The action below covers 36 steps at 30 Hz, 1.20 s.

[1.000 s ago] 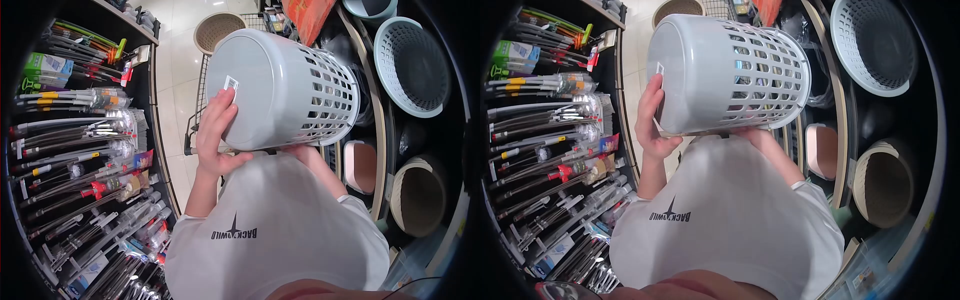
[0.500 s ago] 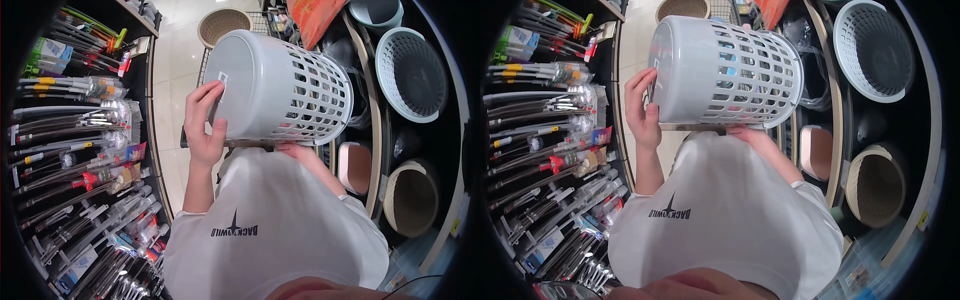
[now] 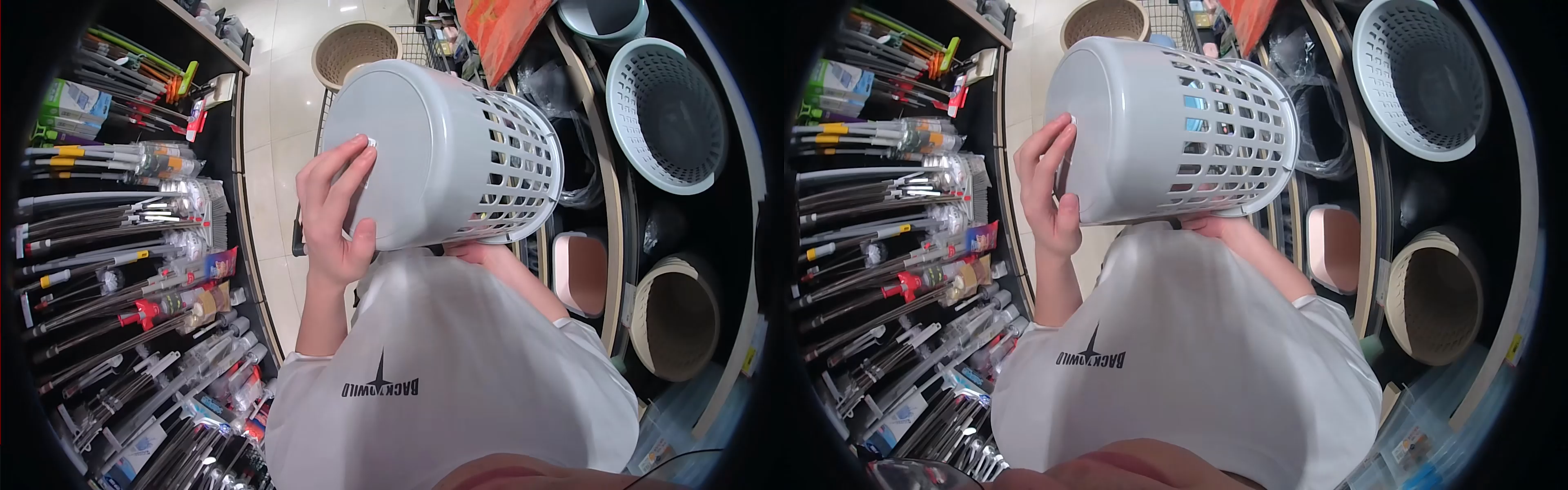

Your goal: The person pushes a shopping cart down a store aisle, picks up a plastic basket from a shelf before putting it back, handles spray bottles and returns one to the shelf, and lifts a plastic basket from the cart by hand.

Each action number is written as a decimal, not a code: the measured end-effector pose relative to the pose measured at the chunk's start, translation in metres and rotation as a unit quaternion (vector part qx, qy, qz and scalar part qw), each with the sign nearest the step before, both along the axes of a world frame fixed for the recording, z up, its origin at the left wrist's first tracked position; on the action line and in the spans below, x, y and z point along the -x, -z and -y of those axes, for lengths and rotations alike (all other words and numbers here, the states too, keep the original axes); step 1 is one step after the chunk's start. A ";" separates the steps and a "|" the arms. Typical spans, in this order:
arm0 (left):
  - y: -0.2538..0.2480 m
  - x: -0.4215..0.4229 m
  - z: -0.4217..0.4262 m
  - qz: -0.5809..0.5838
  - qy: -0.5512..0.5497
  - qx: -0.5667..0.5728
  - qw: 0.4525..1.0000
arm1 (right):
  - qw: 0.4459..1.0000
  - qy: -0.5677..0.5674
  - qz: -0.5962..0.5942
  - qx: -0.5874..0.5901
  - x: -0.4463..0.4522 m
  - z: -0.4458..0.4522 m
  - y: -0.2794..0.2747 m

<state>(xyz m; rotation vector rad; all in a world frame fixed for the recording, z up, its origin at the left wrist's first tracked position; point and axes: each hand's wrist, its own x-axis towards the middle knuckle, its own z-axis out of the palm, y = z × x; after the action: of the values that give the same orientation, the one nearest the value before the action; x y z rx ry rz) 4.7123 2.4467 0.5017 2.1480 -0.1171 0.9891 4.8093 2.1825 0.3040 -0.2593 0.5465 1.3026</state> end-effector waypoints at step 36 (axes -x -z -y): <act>-0.029 -0.019 -0.051 -0.090 0.093 0.274 0.953 | 0.985 -0.037 0.063 0.159 -0.008 -0.045 -0.061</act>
<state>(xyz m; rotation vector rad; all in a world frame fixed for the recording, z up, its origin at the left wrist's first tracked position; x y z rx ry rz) 4.7308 2.4979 0.5305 1.6660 0.0419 0.6189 4.8168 2.2270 0.3651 -0.6265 0.6413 1.2581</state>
